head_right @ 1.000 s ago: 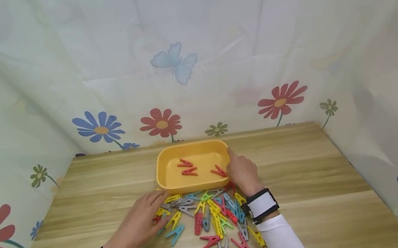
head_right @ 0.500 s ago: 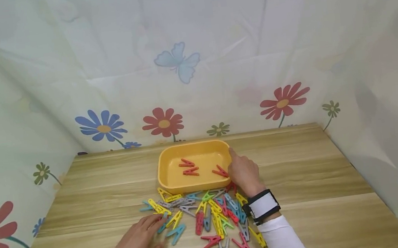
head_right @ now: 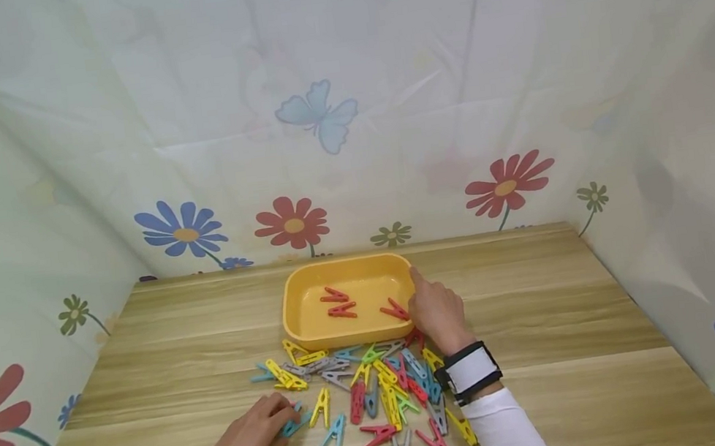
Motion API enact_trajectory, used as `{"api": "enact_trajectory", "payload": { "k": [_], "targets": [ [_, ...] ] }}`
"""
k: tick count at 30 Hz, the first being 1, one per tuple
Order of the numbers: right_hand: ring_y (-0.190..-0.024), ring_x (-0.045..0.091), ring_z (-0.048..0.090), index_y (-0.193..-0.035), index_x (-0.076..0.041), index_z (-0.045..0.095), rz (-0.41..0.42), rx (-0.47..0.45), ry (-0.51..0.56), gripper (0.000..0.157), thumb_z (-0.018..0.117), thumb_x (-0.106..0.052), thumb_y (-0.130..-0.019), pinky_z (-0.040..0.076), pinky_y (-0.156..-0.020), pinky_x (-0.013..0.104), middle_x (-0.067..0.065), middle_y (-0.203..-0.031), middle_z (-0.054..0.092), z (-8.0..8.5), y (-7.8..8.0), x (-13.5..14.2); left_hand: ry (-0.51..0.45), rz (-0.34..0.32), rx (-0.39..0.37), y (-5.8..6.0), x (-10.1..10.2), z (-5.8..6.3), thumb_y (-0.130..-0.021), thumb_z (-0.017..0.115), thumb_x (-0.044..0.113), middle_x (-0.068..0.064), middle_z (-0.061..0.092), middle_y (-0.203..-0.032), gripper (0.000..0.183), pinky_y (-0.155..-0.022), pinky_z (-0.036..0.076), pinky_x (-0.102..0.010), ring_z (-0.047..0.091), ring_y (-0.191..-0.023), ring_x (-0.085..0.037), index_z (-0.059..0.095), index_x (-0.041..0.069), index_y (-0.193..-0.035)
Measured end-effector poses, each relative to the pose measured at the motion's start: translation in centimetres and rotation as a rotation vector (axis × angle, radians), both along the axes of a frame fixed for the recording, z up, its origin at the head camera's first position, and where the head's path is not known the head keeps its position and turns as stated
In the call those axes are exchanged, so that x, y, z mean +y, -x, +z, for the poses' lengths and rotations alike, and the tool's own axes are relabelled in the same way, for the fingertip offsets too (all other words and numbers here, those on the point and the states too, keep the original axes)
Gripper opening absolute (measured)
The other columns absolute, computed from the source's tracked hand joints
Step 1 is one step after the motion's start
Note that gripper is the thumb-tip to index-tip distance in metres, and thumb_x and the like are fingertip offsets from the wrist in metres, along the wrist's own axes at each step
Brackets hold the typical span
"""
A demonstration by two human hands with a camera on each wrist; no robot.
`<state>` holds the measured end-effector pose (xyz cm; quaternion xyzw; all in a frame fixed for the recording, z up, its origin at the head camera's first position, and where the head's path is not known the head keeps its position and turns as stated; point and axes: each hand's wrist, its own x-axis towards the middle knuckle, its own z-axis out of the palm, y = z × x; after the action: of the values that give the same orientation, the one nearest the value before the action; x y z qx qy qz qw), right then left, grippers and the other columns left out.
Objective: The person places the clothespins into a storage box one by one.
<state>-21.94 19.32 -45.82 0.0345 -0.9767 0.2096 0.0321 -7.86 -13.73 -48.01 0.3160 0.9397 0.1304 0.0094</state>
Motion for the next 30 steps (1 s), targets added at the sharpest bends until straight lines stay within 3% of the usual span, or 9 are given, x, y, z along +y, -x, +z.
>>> {"api": "enact_trajectory", "payload": {
  "k": [9,17,24,30],
  "targets": [
    [-0.046,0.022,0.043,-0.142,-0.005,0.031,-0.012,-0.022,0.014,0.055,0.050,-0.016,-0.091,0.036,-0.043,0.034,0.008,-0.058,0.044,-0.1,-0.2,-0.1,-0.011,0.017,-0.063,-0.1,-0.2,-0.3,-0.083,0.066,0.012,0.010,0.046,-0.095,0.026,-0.066,0.047,-0.029,0.044,-0.083,-0.006,0.058,0.023,-0.106],
    [-0.047,0.021,0.042,-0.141,-0.005,0.033,-0.003,-0.001,0.006,0.054,0.050,-0.015,-0.091,0.035,-0.043,0.034,0.007,-0.058,0.044,0.0,-0.1,-0.1,0.003,0.021,-0.047,0.1,-0.1,-0.3,-0.083,0.065,0.013,0.011,0.047,-0.094,0.022,-0.068,0.047,-0.028,0.045,-0.081,-0.005,0.062,0.024,-0.102],
    [-0.045,0.022,0.042,-0.140,-0.005,0.034,0.001,0.011,0.006,0.054,0.050,-0.015,-0.090,0.033,-0.042,0.033,0.007,-0.056,0.043,0.0,-0.2,-0.1,-0.074,0.033,0.076,0.2,-0.1,0.1,-0.083,0.065,0.012,0.009,0.050,-0.099,0.020,-0.071,0.048,-0.030,0.048,-0.088,-0.006,0.062,0.021,-0.101],
    [-0.045,0.022,0.042,-0.141,-0.005,0.033,0.004,0.006,0.008,0.054,0.049,-0.015,-0.091,0.034,-0.042,0.034,0.007,-0.057,0.043,-0.1,-0.1,0.0,-0.085,0.059,0.152,1.3,-0.2,1.7,-0.079,0.069,0.009,0.008,0.053,-0.098,0.024,-0.067,0.049,-0.030,0.051,-0.086,-0.007,0.063,0.019,-0.100]
  ]
}}
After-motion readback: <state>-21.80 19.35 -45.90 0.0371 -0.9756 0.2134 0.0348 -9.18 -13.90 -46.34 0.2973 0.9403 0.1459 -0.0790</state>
